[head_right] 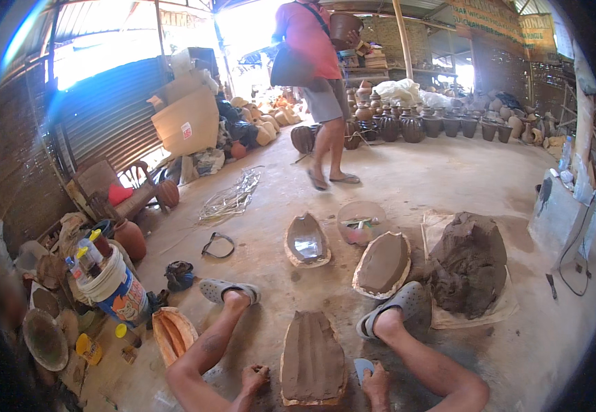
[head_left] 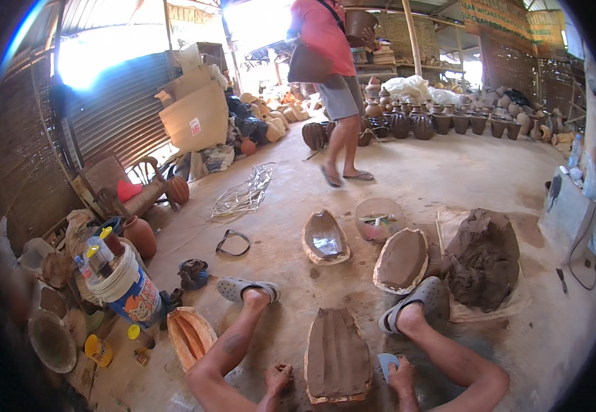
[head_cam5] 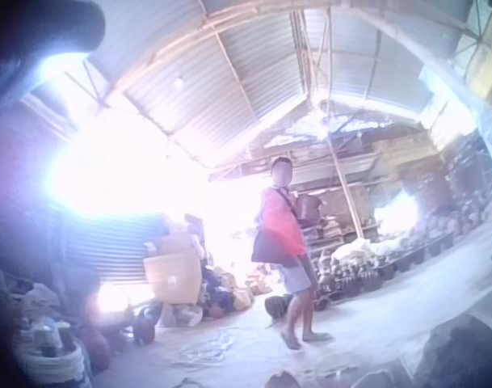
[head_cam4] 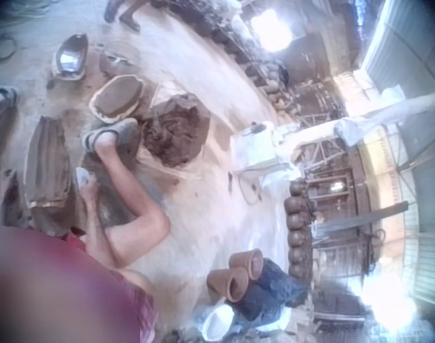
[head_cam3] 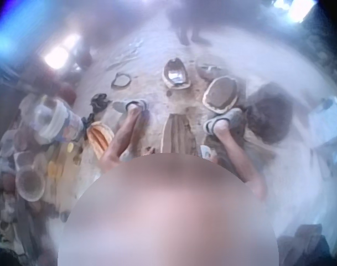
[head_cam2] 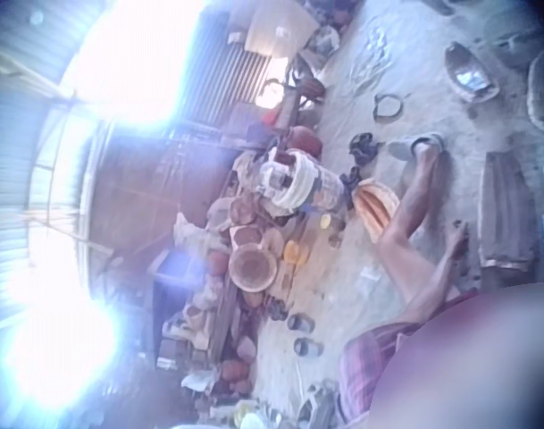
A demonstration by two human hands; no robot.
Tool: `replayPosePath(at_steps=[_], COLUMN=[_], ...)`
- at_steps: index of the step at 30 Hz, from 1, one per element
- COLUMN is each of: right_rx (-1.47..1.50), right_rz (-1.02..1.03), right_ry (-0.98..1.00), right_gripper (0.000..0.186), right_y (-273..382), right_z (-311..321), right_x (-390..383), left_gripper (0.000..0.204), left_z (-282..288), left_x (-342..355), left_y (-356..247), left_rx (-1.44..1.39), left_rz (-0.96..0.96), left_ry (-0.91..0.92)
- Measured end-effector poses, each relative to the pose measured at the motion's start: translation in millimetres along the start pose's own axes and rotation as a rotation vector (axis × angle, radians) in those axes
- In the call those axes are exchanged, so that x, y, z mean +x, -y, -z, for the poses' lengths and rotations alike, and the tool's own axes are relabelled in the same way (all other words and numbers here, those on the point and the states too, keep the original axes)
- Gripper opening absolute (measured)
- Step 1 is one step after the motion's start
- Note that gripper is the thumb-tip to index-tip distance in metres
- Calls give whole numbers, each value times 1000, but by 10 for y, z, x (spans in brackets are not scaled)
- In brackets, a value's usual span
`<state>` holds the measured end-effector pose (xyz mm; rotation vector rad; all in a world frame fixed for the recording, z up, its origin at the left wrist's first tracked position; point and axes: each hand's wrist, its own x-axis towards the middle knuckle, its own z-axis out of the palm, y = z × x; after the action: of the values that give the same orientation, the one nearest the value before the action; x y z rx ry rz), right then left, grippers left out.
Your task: The person sits on the floor and shapes a clay slab inside a large shell-like mold, smoothing the surface with hands and a small plastic scraper. Another person works nearby on a similar shell mold.
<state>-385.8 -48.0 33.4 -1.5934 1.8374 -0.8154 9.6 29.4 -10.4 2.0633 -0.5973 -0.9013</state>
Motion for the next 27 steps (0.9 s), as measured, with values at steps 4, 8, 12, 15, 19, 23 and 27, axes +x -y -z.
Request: replayPosePath(at_steps=[4,8,12,15,19,23,27], right_rx=[-26,-8,13,23,32,126,-2], right_rz=[18,-13,-51,-51,-116,-180,-82], right_ry=[-7,12,53,40,19,52,-11], right_gripper=[38,41,42,39,37,48,53], right_y=[-18,-23,20,64,74,11,-16], right_z=[-21,-36,-4,42,62,-1,-35], right_x=[0,12,11,1,-15,14,24], left_gripper=[25,25,28,32,25,28,27], left_z=[29,67,48,-46,-165,-129,69], left_x=[-51,-104,-59,23,121,116,120], left_y=[-76,-125,-47,109,298,315,123], left_rx=[49,-23,-51,-347,-510,-565,32], left_rz=[-13,-24,-48,-23,-27,-50,-205], left_ry=[-25,4,28,170,135,209,29])
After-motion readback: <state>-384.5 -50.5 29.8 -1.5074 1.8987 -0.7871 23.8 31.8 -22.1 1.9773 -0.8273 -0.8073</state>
